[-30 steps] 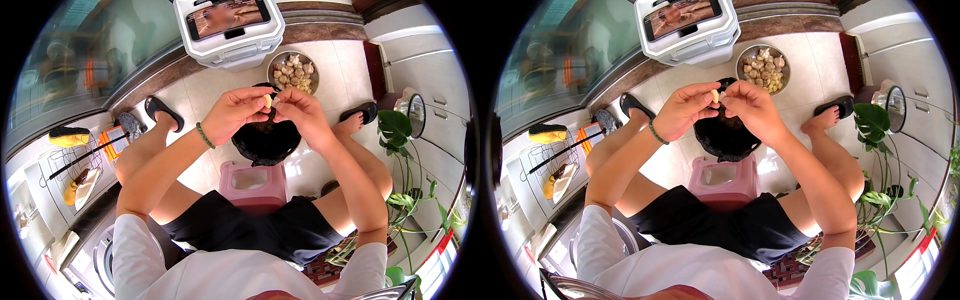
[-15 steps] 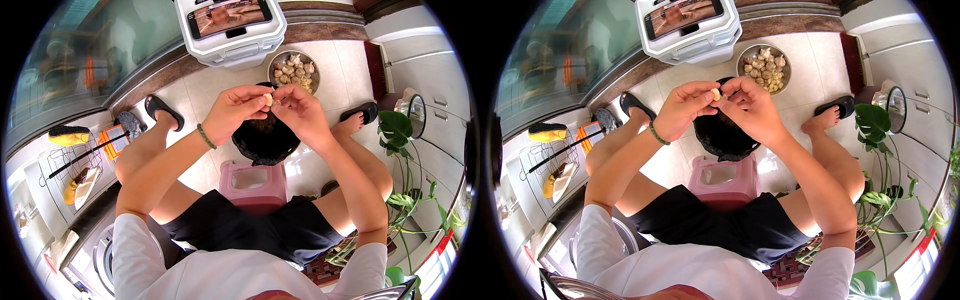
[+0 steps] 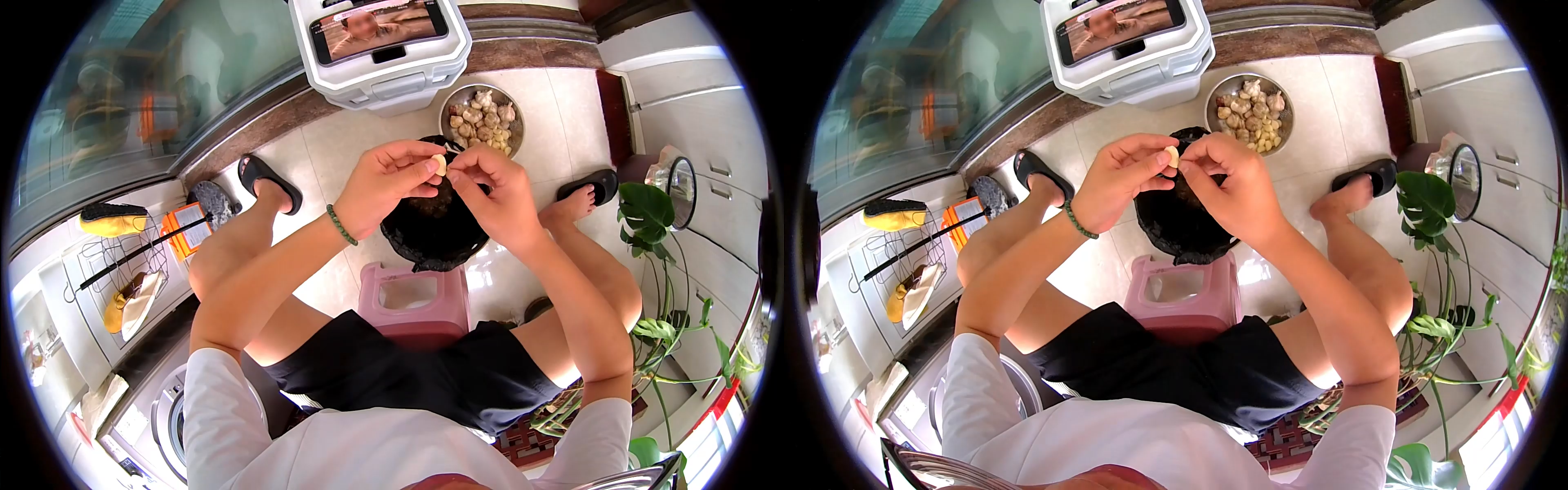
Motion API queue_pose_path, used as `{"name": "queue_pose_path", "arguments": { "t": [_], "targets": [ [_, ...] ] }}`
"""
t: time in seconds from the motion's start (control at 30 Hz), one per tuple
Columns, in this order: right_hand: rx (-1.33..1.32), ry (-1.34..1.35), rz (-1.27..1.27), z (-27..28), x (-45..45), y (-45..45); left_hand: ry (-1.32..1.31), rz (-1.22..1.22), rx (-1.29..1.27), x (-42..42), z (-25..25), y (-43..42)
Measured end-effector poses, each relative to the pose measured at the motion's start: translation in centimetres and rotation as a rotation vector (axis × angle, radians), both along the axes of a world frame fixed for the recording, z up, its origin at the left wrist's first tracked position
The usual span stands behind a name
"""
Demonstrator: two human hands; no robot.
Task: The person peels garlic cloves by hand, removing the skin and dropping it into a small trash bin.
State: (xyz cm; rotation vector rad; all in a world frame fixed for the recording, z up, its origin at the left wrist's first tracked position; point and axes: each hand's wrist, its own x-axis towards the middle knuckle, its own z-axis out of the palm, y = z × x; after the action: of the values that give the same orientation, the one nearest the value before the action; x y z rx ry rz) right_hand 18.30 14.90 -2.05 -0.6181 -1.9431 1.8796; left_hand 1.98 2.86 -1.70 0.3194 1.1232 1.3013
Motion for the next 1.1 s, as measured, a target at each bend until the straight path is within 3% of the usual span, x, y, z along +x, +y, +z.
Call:
{"name": "queue_pose_path", "arguments": {
  "t": [0.43,1.1],
  "targets": [
    [0.034,-0.01,-0.013,0.45,-0.26,0.0,-0.094,0.032,0.009,-0.05,-0.1,-0.05],
    [-0.101,-0.005,-0.005,0.14,-0.09,0.02,0.019,-0.032,-0.055,-0.18,0.09,0.0]
  ]
}}
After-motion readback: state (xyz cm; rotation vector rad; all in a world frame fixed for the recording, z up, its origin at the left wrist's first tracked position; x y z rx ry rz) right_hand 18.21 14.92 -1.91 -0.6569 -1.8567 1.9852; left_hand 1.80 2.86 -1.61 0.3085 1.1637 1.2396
